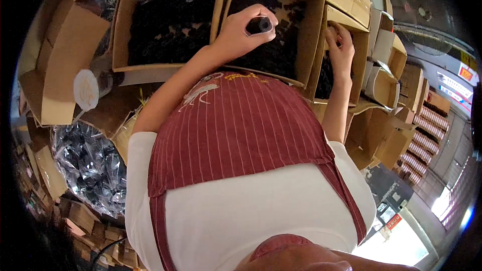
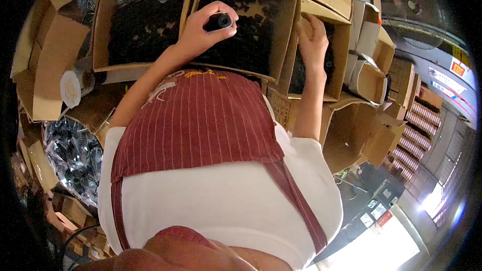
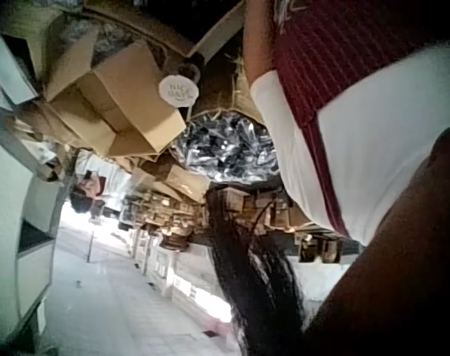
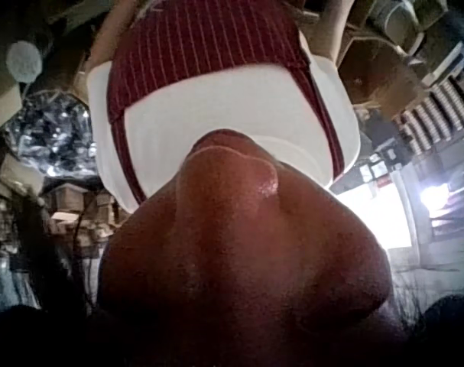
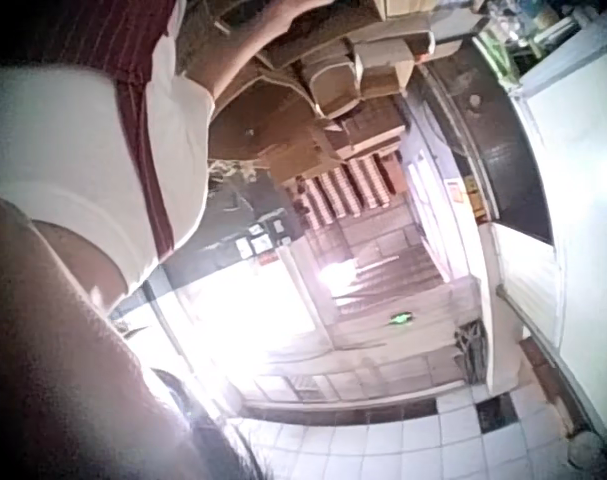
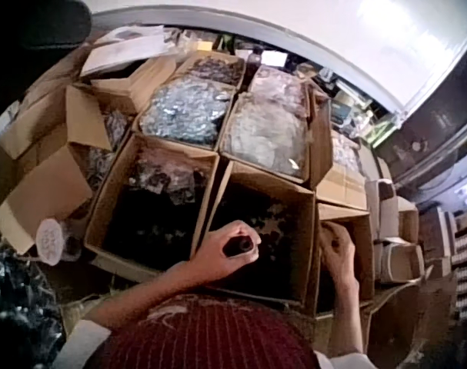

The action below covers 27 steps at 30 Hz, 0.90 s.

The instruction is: Picking small black furniture components from boxes and placing them into small plastic bags.

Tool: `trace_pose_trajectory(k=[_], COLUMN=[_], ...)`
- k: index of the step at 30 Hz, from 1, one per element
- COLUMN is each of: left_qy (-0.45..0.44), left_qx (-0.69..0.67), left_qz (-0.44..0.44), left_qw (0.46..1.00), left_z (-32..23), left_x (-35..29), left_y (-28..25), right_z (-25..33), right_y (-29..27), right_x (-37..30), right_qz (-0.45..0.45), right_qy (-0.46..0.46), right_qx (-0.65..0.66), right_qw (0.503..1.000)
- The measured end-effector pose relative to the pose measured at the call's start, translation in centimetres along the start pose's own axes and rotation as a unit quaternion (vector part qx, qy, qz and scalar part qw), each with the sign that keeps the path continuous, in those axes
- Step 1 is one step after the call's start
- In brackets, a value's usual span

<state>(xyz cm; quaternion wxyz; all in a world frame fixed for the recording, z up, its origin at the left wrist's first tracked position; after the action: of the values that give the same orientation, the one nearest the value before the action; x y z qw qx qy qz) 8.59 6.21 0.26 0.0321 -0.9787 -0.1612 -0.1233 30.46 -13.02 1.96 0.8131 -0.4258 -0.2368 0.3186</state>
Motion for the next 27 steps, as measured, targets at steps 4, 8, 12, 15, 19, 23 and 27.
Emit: trace_pose_trajectory(k=[4, 8, 12, 15, 19, 23, 27], left_qy=[-0.012, 0.011, 0.026, 0.056, 0.024, 0.057, 0.049], left_qx=[0.011, 0.022, 0.010, 0.050, 0.036, -0.038, -0.022], left_qz=[0.081, 0.135, 0.139, 0.076, 0.006, -0.047, -0.010], left_qw=[0.997, 0.991, 0.990, 0.994, 0.999, 0.997, 0.998], left_z=[0.4, 0.1, -0.4, -1.2, -1.9, -4.3, -3.9], left_x=[-0.1, -0.3, -0.4, -0.3, -0.8, -0.6, -0.5], left_y=[1.3, 2.6, 2.7, 1.6, 0.4, 0.2, 0.5], right_z=[14.9, 20.6, 20.1, 19.0, 17.0, 16.7, 16.3], right_y=[-1.1, 1.7, 1.2, -0.1, -0.7, -1.3, -1.5], right_x=[-2.3, -4.4, -4.4, -4.3, -4.5, -5.5, -6.6], right_qz=[0.054, 0.135, 0.110, 0.067, 0.022, -0.025, -0.054], right_qy=[-0.262, -0.424, -0.413, -0.357, -0.235, -0.199, -0.176], right_qx=[0.041, 0.017, 0.021, 0.059, 0.102, 0.111, 0.110], right_qw=[0.963, 0.896, 0.904, 0.930, 0.966, 0.973, 0.977])
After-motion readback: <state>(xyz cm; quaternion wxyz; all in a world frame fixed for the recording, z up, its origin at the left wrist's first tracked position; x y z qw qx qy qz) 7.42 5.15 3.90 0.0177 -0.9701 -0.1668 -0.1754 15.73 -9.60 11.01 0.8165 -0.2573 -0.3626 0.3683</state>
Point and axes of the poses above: each hand's wrist, its own x-axis towards the middle knuckle, its own y-axis out of the palm, z = x × y, the point moved 9 cm from there along x, towards the middle knuckle, and after that the axes turned 8 degrees about z, right-handed, at the moved point
